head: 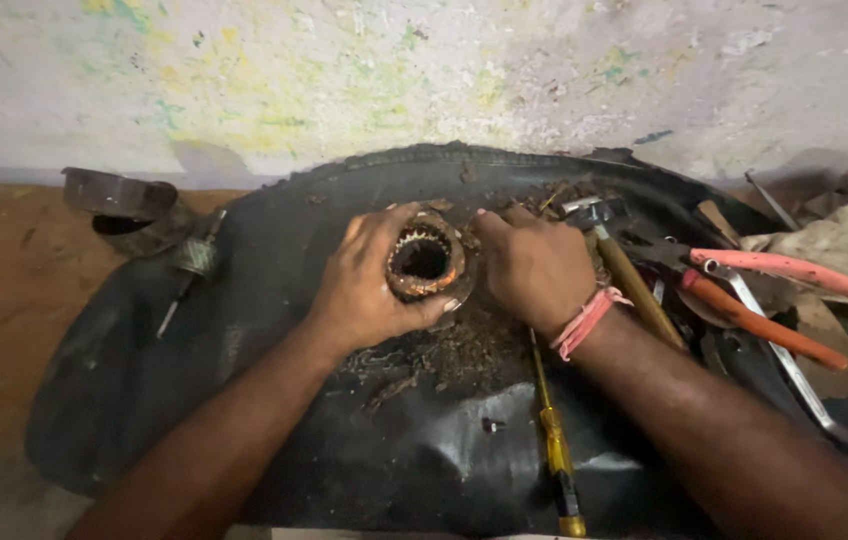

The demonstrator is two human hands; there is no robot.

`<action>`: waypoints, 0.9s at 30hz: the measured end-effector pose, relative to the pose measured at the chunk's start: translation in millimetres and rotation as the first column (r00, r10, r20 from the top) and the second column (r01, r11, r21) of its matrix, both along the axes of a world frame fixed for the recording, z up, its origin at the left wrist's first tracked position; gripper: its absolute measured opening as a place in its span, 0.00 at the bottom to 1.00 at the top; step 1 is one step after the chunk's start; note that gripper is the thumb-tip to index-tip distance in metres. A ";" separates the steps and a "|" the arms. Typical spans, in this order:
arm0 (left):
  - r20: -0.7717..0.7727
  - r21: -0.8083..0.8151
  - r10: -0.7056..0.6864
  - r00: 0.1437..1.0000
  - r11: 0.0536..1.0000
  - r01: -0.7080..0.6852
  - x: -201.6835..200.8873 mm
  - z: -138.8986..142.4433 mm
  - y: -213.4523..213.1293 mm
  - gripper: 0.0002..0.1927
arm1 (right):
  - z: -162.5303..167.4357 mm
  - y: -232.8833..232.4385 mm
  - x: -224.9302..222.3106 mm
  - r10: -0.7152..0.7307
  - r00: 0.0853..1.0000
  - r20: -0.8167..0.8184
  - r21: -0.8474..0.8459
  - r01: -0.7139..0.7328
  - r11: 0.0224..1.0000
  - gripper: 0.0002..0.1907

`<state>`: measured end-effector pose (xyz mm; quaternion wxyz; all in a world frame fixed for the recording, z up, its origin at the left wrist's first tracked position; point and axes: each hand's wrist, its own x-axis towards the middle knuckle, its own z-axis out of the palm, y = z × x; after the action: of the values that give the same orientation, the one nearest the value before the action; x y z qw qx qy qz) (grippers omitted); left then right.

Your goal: The person uses a small metal tool to scrape and clean the surface of a cylindrical electrical component, likely a motor stator, while holding it steady with the other hand. The person repeatedly scrapes around the circumference, removing debris and residue from the component's surface.

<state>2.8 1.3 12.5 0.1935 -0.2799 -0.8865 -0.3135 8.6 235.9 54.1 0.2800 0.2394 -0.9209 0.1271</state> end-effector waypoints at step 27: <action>-0.041 0.069 -0.053 0.998 0.996 0.056 -0.1 -1.9 -3.2 0.53 | 1.1 7.0 2.3 0.131 0.956 0.263 -0.469 0.008 0.883 0.15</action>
<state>2.6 -1.8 10.6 0.2120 -0.3029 -0.8630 -0.3442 10.9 242.9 55.2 0.1884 0.1738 -0.8860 0.3865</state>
